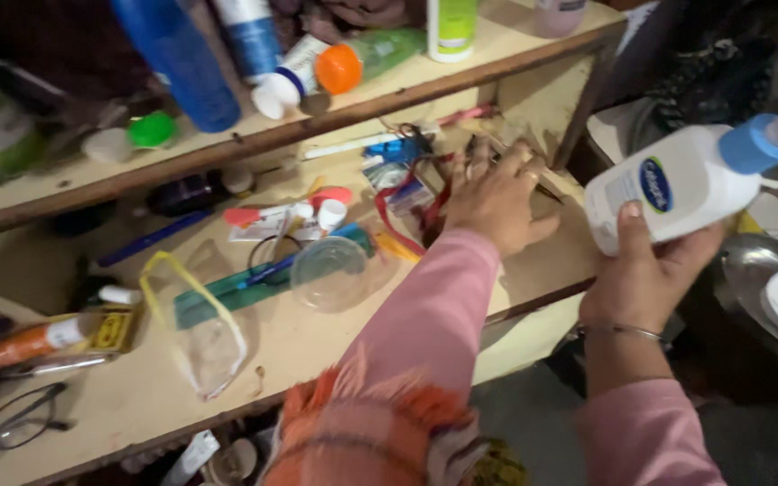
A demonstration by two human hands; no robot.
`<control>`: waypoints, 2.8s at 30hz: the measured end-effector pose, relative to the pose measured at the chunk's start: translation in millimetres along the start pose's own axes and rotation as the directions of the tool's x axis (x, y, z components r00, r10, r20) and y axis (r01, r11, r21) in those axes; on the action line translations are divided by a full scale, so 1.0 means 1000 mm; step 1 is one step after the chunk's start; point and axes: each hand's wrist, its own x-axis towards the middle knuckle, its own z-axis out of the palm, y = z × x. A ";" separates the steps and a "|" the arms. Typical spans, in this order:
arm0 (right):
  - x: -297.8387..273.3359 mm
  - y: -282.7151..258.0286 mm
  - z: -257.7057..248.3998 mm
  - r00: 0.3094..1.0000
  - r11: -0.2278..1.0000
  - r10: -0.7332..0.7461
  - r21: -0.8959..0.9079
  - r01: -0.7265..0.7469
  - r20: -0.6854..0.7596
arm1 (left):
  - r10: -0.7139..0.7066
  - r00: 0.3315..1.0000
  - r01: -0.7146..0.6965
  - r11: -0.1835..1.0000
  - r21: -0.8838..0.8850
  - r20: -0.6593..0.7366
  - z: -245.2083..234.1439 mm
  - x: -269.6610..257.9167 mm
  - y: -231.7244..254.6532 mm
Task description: The person picks up various personal care and cosmetic items from a cluttered vanity surface, including a face mask packet, nail polish, combs, a bottle, and pens. They examine each item briefly and place them into an open drawer below. The person continues to sort through the items, moving them from the surface into the drawer.
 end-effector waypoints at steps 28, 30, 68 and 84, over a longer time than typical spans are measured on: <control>0.006 0.016 0.031 0.925 0.924 0.256 -0.352 -0.149 0.279 | -0.247 0.960 0.238 0.968 -0.075 -0.130 0.042 -0.022 -0.060; 0.022 0.017 0.025 0.880 0.898 0.268 -0.432 -0.082 0.392 | -0.252 0.957 0.245 0.967 -0.069 -0.142 0.044 -0.020 -0.059; 0.060 0.074 0.055 0.933 0.422 0.058 -0.856 0.300 0.356 | -0.247 0.968 0.243 0.964 -0.112 -0.030 0.034 -0.029 -0.056; -0.107 0.022 0.117 0.670 0.650 0.310 -0.665 0.368 0.674 | -0.137 0.808 -0.006 0.971 -0.240 -0.574 -0.003 -0.181 -0.106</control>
